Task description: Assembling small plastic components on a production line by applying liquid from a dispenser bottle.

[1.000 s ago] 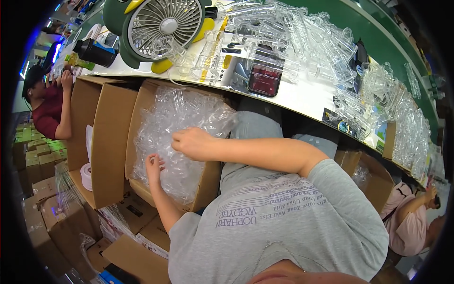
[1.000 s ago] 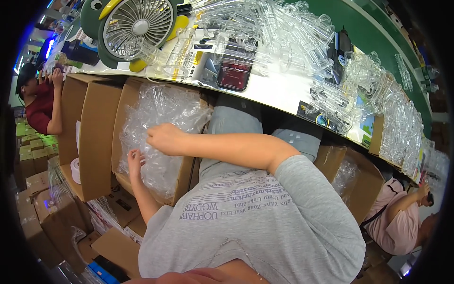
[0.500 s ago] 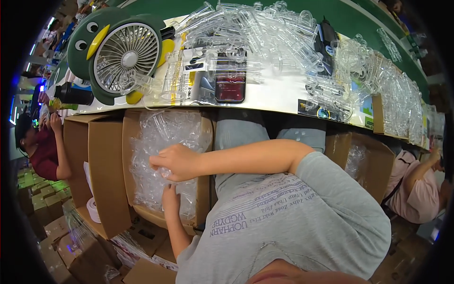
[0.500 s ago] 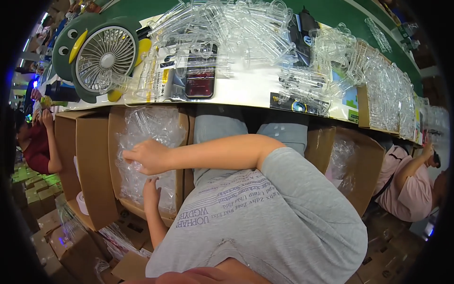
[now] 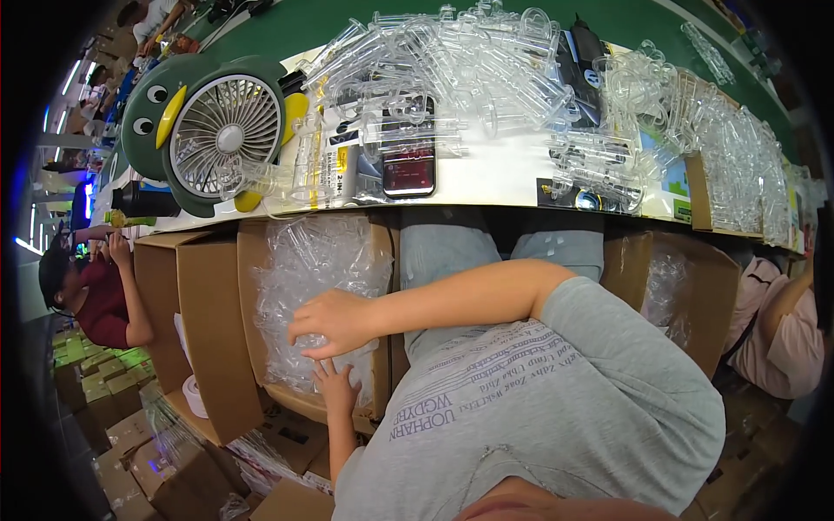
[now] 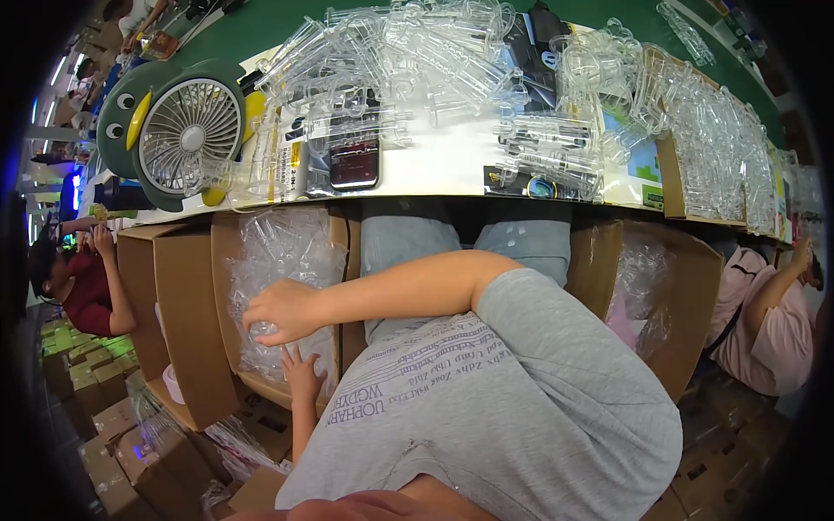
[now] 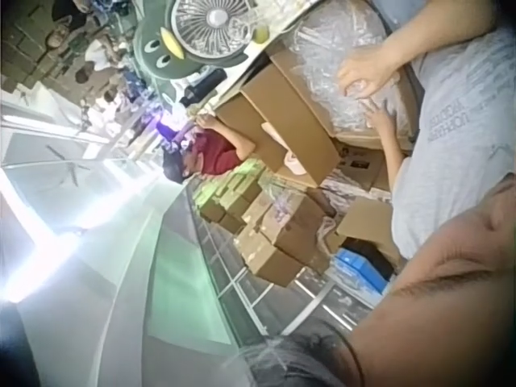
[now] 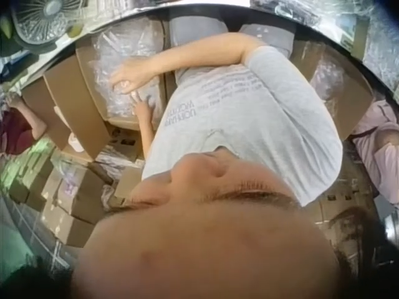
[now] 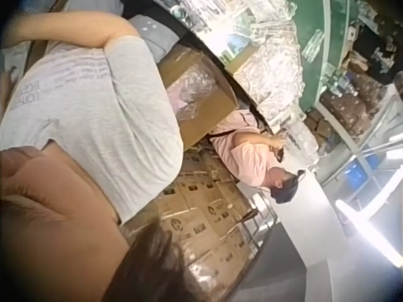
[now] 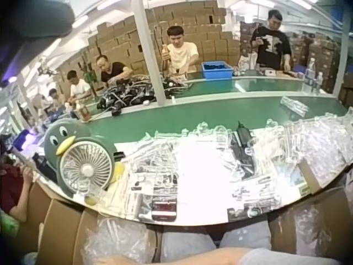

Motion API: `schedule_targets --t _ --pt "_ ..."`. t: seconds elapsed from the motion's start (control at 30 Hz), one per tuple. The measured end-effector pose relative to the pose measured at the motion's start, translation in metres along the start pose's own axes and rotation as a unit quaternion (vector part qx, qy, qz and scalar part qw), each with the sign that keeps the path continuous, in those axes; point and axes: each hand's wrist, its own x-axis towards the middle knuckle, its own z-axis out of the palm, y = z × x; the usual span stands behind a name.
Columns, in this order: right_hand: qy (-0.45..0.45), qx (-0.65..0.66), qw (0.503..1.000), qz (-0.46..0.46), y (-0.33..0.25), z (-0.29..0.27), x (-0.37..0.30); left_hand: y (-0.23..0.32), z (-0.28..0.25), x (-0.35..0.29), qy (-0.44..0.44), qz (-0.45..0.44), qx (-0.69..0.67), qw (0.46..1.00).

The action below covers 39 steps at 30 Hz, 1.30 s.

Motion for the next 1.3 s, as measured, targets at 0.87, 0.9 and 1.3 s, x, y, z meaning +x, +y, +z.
schedule_targets --t 0.87,0.9,1.3 --pt "-0.067 -0.014 0.997 0.030 0.003 -0.003 0.003 -0.007 -0.174 -0.008 0.230 0.107 -0.565 0.785" --pt "-0.079 -0.010 0.997 0.004 0.005 -0.005 0.002 -0.002 -0.182 -0.006 0.236 0.098 -0.567 0.783" --pt "0.036 0.088 0.995 0.042 -0.084 -0.157 -0.045 -0.030 -0.157 0.129 0.338 0.025 -0.582 0.739"
